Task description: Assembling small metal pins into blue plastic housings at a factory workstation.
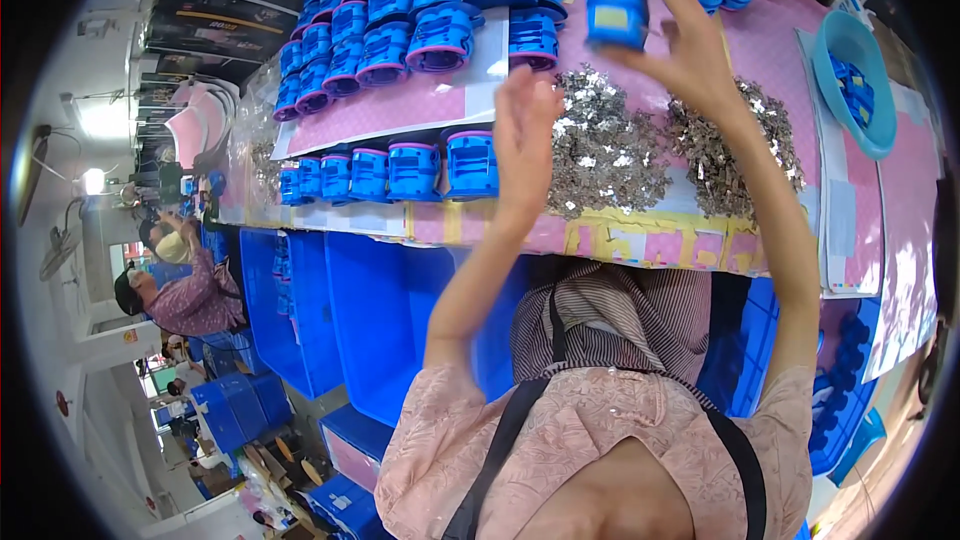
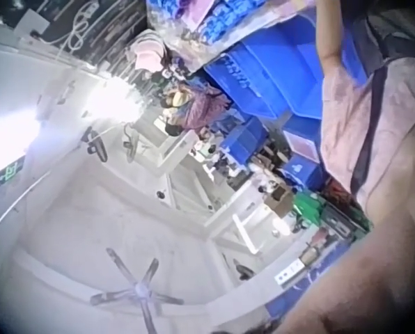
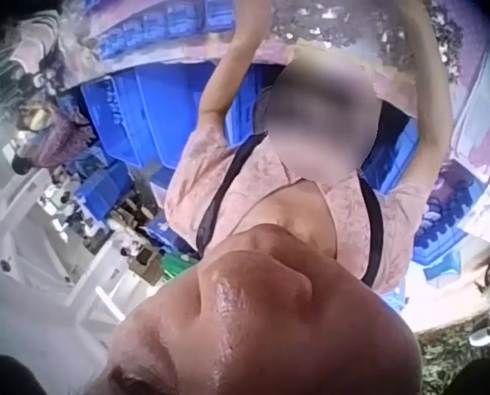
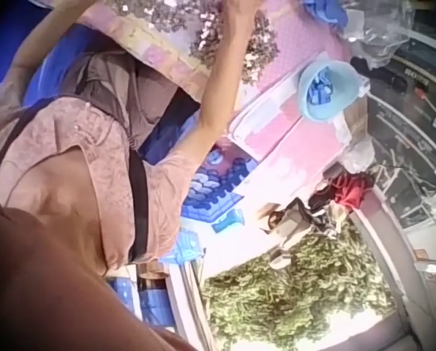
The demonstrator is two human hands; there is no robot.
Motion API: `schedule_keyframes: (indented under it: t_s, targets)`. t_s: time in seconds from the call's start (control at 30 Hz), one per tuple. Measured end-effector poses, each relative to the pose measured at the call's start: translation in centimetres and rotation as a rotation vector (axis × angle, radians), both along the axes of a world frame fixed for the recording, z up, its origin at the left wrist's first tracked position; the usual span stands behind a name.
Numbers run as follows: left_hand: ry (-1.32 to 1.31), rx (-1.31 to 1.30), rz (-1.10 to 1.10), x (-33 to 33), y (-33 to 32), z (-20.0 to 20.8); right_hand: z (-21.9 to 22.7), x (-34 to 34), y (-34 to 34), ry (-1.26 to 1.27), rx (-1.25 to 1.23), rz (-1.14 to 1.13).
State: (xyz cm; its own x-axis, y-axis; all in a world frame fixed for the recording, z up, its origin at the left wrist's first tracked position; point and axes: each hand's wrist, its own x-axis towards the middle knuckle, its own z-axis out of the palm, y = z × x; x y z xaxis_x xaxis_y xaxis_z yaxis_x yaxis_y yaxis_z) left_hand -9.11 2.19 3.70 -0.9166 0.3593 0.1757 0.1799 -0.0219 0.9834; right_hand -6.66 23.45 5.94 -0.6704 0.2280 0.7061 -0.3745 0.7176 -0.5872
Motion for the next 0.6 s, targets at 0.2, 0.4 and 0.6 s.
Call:
schedule_keyframes:
  t_s: [0.2, 0.4, 0.6]
  targets:
    - [-0.882, 0.524, -0.306, 3.4, -0.1, -0.5, -1.8, 10.2, -7.2, -0.139, -0.503, 0.226]
    - [-0.639, 0.218, -0.221, 4.4, -1.0, -1.5, -3.5, 13.5, -6.9, -0.593, -0.543, 0.204]
    - [-0.602, 0.086, -0.23, 5.8, -0.9, -1.2, -3.0, 14.8, -7.2, -0.653, -0.528, 0.288]
